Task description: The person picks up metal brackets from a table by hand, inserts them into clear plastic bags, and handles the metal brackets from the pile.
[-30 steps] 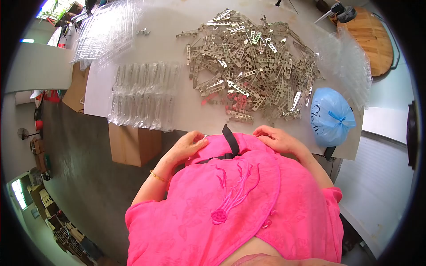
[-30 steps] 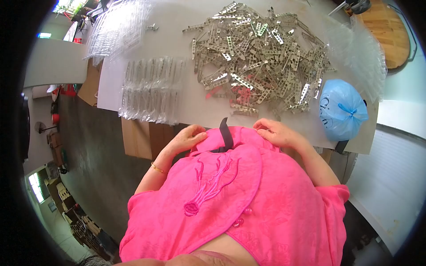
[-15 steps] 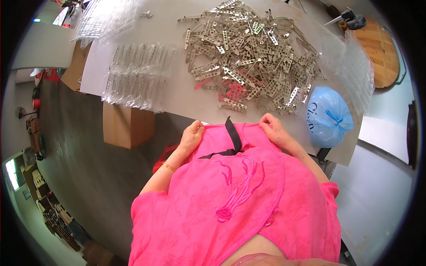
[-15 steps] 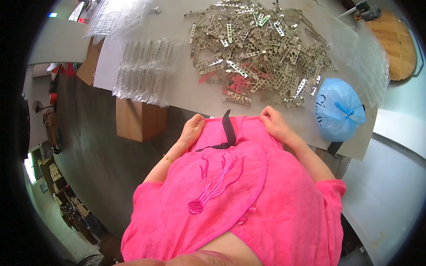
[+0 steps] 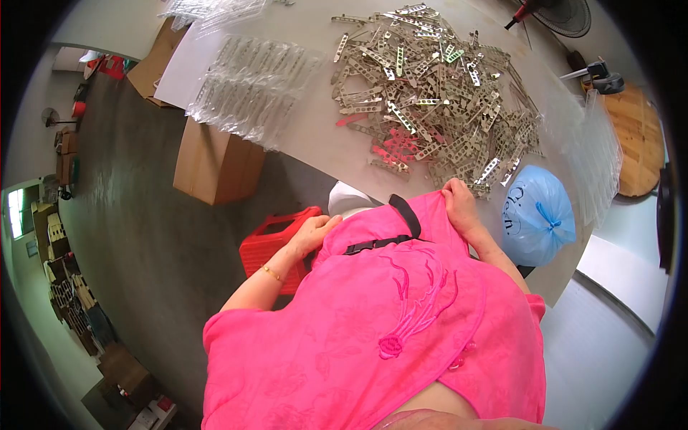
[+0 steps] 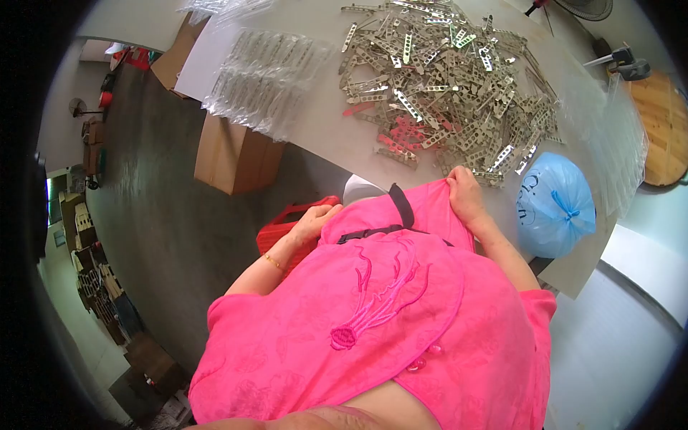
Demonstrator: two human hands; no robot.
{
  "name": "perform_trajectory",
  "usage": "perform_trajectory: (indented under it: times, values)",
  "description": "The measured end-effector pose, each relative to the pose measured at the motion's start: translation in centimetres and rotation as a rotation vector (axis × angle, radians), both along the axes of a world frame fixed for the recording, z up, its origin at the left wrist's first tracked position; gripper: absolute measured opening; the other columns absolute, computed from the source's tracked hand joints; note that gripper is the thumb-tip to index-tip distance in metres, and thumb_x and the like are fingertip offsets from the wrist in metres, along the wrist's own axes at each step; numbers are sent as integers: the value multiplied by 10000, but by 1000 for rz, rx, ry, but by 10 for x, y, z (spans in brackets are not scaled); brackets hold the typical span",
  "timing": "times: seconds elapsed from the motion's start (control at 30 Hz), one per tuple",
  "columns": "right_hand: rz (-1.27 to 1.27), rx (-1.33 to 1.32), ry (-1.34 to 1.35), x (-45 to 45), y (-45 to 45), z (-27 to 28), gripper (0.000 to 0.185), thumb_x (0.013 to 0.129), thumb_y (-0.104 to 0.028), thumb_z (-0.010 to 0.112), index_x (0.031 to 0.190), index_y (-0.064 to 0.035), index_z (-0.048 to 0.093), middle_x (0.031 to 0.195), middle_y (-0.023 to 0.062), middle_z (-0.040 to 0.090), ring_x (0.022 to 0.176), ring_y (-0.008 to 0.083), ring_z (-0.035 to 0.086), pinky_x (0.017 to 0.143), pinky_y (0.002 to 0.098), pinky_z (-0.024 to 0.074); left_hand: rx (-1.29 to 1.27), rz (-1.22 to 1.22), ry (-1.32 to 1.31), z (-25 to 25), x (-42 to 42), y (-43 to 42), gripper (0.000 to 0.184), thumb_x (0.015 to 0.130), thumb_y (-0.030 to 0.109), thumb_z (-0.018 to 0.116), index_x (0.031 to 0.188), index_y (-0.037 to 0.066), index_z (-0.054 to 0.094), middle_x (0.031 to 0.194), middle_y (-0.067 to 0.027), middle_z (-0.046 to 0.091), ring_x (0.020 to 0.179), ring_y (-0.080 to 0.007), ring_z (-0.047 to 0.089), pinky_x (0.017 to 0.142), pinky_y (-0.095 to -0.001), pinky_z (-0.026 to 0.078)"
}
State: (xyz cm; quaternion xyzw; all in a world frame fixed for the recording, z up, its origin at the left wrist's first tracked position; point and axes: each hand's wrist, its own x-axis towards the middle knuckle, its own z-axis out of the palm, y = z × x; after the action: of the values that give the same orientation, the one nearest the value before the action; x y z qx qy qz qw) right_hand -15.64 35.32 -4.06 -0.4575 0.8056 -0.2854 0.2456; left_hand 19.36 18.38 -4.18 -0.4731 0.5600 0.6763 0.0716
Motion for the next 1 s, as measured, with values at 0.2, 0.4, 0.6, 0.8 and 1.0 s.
perform_trajectory:
  times: [0.2, 0.4, 0.6, 0.8, 1.0]
  values:
    - [100, 120, -83, 16, 4, -1, 95, 881, -91, 603, 924, -32, 543, 915, 193, 588, 883, 399, 576, 768, 457, 469, -592, 23, -243, -14, 11, 26, 494, 986, 414, 506, 728, -3, 566, 700, -243, 572, 675, -407, 580, 634, -476, 439]
    - [120, 192, -298, 13, 3, -16, 157, 890, -129, 631, 996, -32, 565, 893, 135, 618, 815, 267, 589, 739, 388, 474, -524, 59, -265, -43, 26, 25, 494, 986, 440, 496, 767, 16, 623, 691, -220, 595, 710, -379, 616, 657, -465, 449]
    - [-159, 429, -911, -7, 11, 5, 219, 955, -272, 602, 1063, -82, 609, 916, -5, 625, 788, 92, 543, 686, 245, 438, 1050, 357, 205, -5, 94, -2, 403, 971, 452, 530, 1031, 79, 673, 1010, -3, 706, 907, -199, 656, 855, -354, 486]
    - [-203, 667, -1304, -41, 35, 27, 252, 922, -251, 642, 1095, -69, 623, 956, -19, 645, 828, 78, 578, 739, 224, 445, 1111, -194, 173, -24, 138, 22, 434, 898, 107, 660, 1315, 33, 562, 1229, -62, 646, 1108, -199, 613, 984, -376, 462]
    - [-174, 672, -1378, -20, 19, 48, 197, 874, -168, 678, 1025, -51, 628, 955, -6, 656, 857, 96, 595, 782, 258, 453, 965, -250, 232, 28, 111, 4, 346, 856, 132, 702, 1181, 20, 666, 1103, -36, 701, 1041, -158, 623, 914, -326, 496]
